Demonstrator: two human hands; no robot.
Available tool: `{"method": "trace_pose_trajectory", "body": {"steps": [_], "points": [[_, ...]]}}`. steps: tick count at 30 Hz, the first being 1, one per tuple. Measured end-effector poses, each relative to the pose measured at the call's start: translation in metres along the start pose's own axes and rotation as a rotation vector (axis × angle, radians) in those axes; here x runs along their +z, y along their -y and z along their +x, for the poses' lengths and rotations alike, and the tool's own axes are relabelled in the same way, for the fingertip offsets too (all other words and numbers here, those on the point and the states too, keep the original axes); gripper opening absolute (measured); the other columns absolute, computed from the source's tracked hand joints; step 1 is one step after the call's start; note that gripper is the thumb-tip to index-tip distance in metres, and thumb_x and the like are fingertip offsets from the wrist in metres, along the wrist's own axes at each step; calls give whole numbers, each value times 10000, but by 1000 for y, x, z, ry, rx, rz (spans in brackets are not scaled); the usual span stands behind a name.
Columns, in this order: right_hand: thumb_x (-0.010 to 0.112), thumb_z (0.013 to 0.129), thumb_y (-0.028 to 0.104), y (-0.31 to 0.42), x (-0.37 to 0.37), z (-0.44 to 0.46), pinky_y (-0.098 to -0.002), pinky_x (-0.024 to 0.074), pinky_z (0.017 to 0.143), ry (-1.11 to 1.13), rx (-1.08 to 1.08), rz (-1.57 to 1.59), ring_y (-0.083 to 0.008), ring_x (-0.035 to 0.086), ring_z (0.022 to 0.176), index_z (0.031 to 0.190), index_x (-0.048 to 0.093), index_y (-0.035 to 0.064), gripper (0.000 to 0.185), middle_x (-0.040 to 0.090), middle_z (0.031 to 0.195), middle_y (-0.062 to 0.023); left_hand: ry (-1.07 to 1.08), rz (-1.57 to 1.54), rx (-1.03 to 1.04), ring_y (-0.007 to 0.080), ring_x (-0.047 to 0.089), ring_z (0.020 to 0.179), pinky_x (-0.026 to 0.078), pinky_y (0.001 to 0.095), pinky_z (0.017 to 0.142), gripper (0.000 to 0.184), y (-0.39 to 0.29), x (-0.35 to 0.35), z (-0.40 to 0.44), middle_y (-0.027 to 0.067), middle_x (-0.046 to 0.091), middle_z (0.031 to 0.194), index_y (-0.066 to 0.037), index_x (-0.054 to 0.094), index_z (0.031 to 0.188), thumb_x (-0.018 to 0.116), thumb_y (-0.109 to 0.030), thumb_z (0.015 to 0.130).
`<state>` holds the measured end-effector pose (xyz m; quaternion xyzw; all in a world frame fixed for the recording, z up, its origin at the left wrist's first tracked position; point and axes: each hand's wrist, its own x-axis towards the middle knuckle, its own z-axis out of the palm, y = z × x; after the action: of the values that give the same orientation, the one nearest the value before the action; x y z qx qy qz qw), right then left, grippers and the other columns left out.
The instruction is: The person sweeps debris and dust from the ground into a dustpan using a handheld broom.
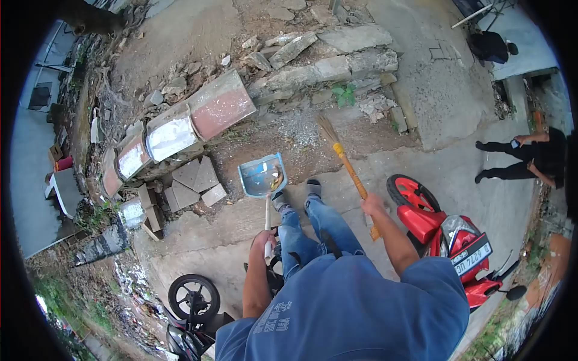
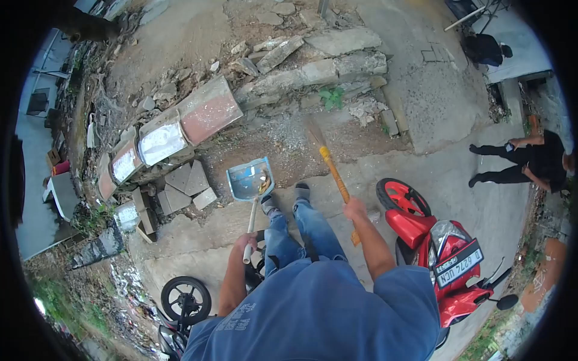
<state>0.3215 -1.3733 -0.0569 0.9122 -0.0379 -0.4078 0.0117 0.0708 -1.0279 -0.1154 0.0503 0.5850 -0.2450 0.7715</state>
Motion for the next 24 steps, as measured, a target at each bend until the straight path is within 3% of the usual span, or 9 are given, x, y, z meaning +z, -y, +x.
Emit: {"method": "trace_pose_trajectory", "body": {"steps": [2,5,9,12,15,17,18,20,24], "points": [[582,750,239,-4,19,41,-365,480,561,-73,-175,141,-254,598,557,1113,506,16,433,593,624,-154,12,12,28,73,355,334,327,207,298,124,9,4,2,-32,356,452,-73,389,765,489,-97,835],[584,752,193,0,15,67,-341,442,455,158,-180,181,-215,533,421,1270,348,45,588,544,522,-123,27,-42,-33,54,357,344,316,191,298,134,17,13,4,-42,359,472,-72,386,771,497,-102,840],[587,750,179,-22,-4,47,-332,438,436,223,-166,222,-207,538,426,1321,262,66,666,547,525,-126,-27,-60,9,47,356,344,316,178,297,133,26,23,4,-51,354,479,-73,388,768,489,-107,848],[579,726,236,-39,-17,28,-348,499,633,304,-179,62,-252,620,665,1238,370,7,599,624,712,-141,2,-135,-27,42,360,346,322,169,299,137,27,30,1,-53,355,477,-75,386,769,480,-120,857],[596,736,191,-70,-1,33,-351,487,557,105,-302,75,-248,598,563,1327,255,83,691,601,693,-163,34,-247,-95,38,364,347,328,167,300,147,29,33,-1,-55,356,473,-84,387,758,478,-133,861],[586,730,185,-72,1,28,-368,491,696,-250,-444,-62,-300,606,771,1325,263,90,683,605,874,-181,73,-245,-105,58,370,334,338,185,311,248,32,38,-2,-44,353,440,-105,356,649,478,-140,862],[586,730,185,-69,0,32,-368,491,696,-250,-444,-54,-300,606,771,1325,263,90,683,605,874,-181,69,-253,-115,61,368,334,335,183,312,257,32,40,-3,-43,346,437,-106,354,641,471,-143,867],[572,727,175,-36,-32,28,-380,464,793,-22,-172,-47,-329,560,919,1316,277,88,664,584,976,-185,51,-226,-97,60,365,334,334,184,311,255,33,42,-4,-43,343,439,-105,354,645,470,-145,868],[561,710,151,0,-26,96,-373,505,615,33,-118,180,-328,608,736,1286,320,67,629,602,868,-198,35,-188,-94,42,357,343,323,172,302,226,28,43,-4,-52,345,462,-103,362,677,475,-148,868]]}}
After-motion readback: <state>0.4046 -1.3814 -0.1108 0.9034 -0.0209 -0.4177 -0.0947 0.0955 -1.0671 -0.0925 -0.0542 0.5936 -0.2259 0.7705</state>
